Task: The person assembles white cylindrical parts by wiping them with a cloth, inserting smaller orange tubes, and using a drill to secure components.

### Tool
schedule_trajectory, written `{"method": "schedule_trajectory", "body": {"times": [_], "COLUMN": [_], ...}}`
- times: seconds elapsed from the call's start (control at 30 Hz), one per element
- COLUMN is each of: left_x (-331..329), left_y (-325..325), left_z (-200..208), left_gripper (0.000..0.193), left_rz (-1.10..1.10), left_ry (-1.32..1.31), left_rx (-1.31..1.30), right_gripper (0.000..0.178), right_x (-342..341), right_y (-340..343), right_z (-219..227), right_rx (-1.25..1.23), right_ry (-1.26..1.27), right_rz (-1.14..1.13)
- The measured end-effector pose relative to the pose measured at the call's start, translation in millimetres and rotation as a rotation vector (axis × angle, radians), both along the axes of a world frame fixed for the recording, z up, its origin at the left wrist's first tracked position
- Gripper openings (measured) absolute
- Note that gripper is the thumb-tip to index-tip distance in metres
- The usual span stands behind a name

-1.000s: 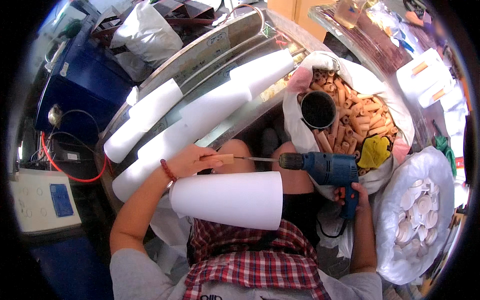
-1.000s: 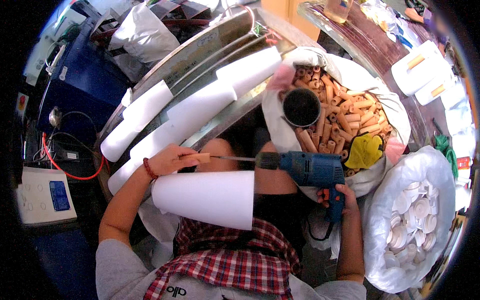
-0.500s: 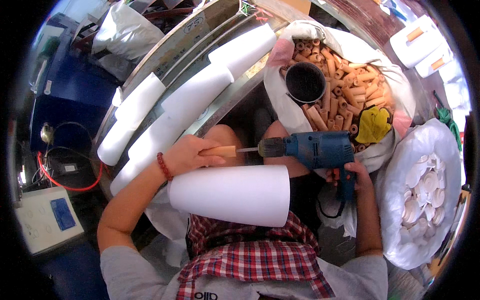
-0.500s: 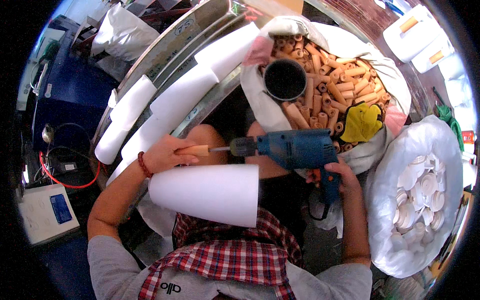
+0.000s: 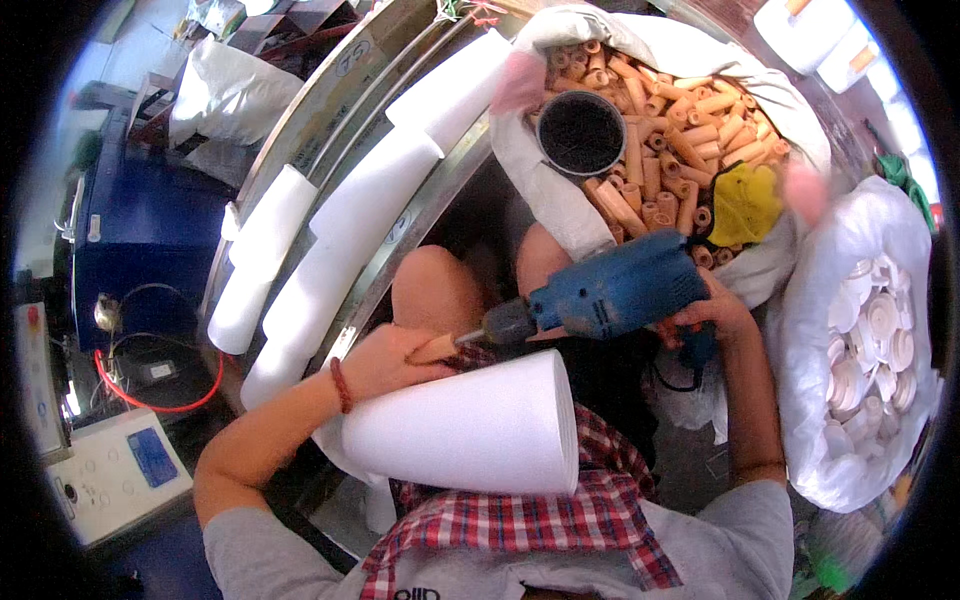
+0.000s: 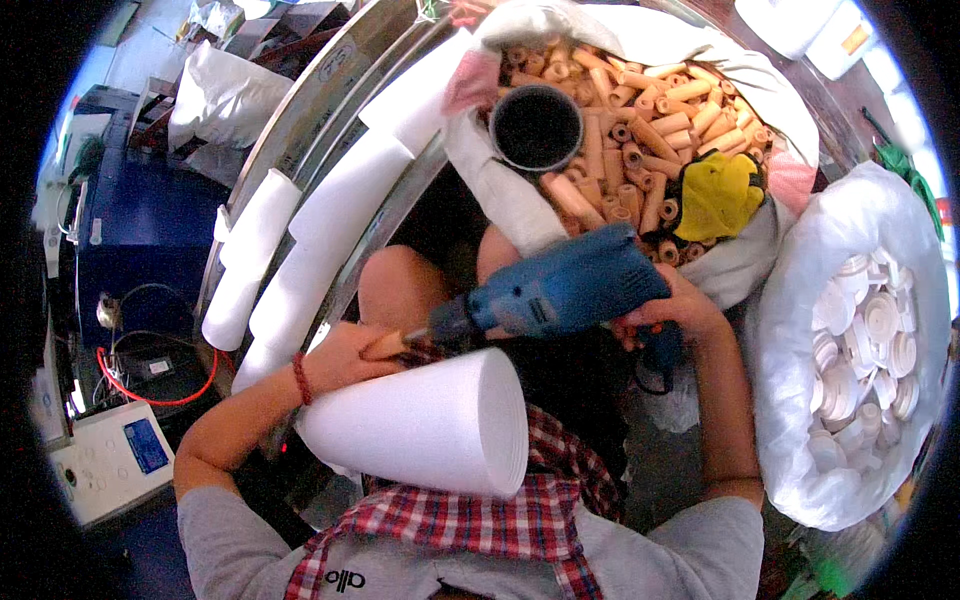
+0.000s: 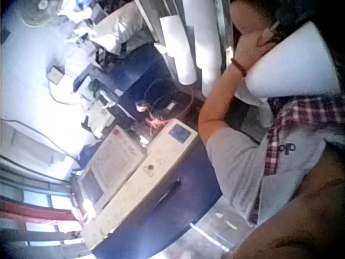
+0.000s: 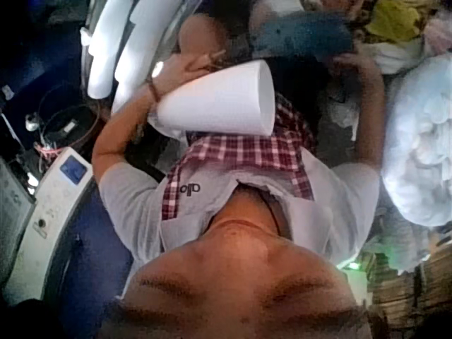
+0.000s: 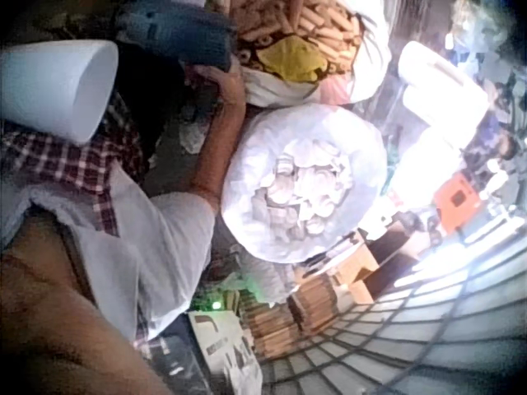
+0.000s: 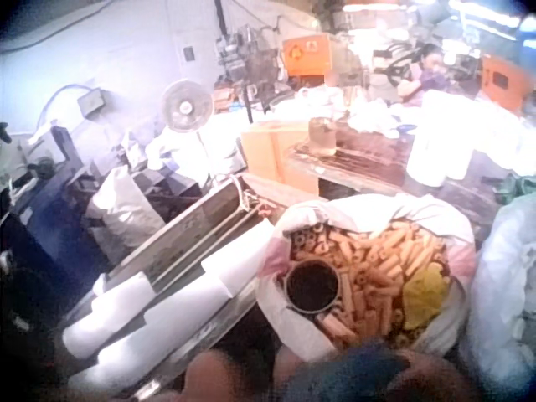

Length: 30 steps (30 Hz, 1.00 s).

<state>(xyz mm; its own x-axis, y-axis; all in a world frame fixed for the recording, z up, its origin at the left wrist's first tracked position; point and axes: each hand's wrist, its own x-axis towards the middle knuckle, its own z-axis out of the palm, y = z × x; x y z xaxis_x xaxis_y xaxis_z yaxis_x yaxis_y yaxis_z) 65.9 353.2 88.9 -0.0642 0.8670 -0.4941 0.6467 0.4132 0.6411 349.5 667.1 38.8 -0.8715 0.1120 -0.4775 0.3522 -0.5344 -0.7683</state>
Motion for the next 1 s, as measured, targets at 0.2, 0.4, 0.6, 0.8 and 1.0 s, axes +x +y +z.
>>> {"method": "schedule_trajectory", "body": {"times": [0.2,0.4,0.6,0.8,1.0], "left_x": [8.2,20.5,40.1,44.2,64.6], "left_y": [-26.2,-76.6,-62.6,-50.6,-50.3], "left_z": [-4.1,25.4,67.9,84.0,73.7], "left_gripper": [0.047,0.042,0.047,0.037,0.057], "left_rz": [0.229,0.543,0.183,0.326,0.440], "left_ry": [0.012,0.140,0.019,0.207,0.306], "left_rx": [-0.011,0.019,-0.019,0.124,0.427], "right_gripper": [0.053,0.055,0.031,0.033,0.026], "right_x": [9.1,29.4,-40.8,-108.9,-81.6], "right_y": [1.8,-12.5,28.7,108.1,109.5], "right_z": [-14.1,15.8,29.6,5.9,4.5], "right_rx": [0.059,0.000,-0.152,-0.109,0.258], "right_ry": [0.130,0.245,0.269,0.396,0.024], "right_rz": [0.102,-0.345,-0.802,-0.863,-0.892]}}
